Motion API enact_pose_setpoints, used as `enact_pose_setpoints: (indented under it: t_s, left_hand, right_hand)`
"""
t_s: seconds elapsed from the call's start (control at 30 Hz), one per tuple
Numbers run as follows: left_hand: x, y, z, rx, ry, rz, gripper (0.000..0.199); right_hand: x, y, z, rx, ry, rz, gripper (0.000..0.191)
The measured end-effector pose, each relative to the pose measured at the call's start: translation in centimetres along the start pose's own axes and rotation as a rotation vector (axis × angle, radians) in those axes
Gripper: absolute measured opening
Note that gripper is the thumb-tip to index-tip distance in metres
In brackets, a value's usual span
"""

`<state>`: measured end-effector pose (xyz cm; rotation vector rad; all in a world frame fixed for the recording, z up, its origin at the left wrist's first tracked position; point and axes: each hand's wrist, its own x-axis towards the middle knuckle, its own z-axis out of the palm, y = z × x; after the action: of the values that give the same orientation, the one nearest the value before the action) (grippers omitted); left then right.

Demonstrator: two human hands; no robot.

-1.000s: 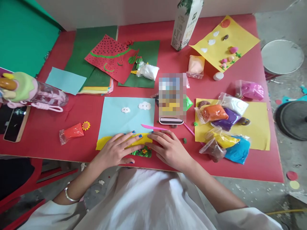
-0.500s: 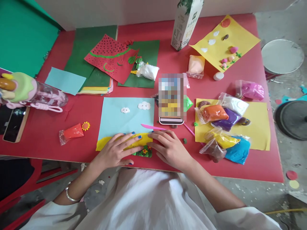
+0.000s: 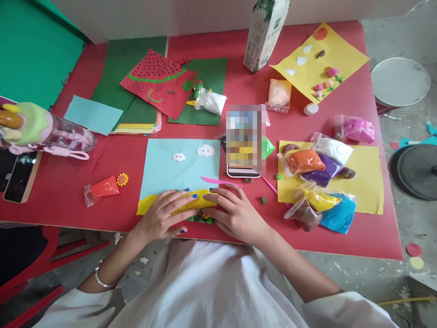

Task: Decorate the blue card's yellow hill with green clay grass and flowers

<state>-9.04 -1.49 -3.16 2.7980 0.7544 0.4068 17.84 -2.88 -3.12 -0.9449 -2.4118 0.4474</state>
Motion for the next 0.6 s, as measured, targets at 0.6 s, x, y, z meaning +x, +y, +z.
enact_pose_setpoints:
  t_s: [0.6]
  left_hand:
    - [0.17,0.44,0.52,0.063,0.009,-0.018,0.049]
  right_hand:
    - [-0.52,0.39,0.32,-0.086,0.011,-0.001,0.031]
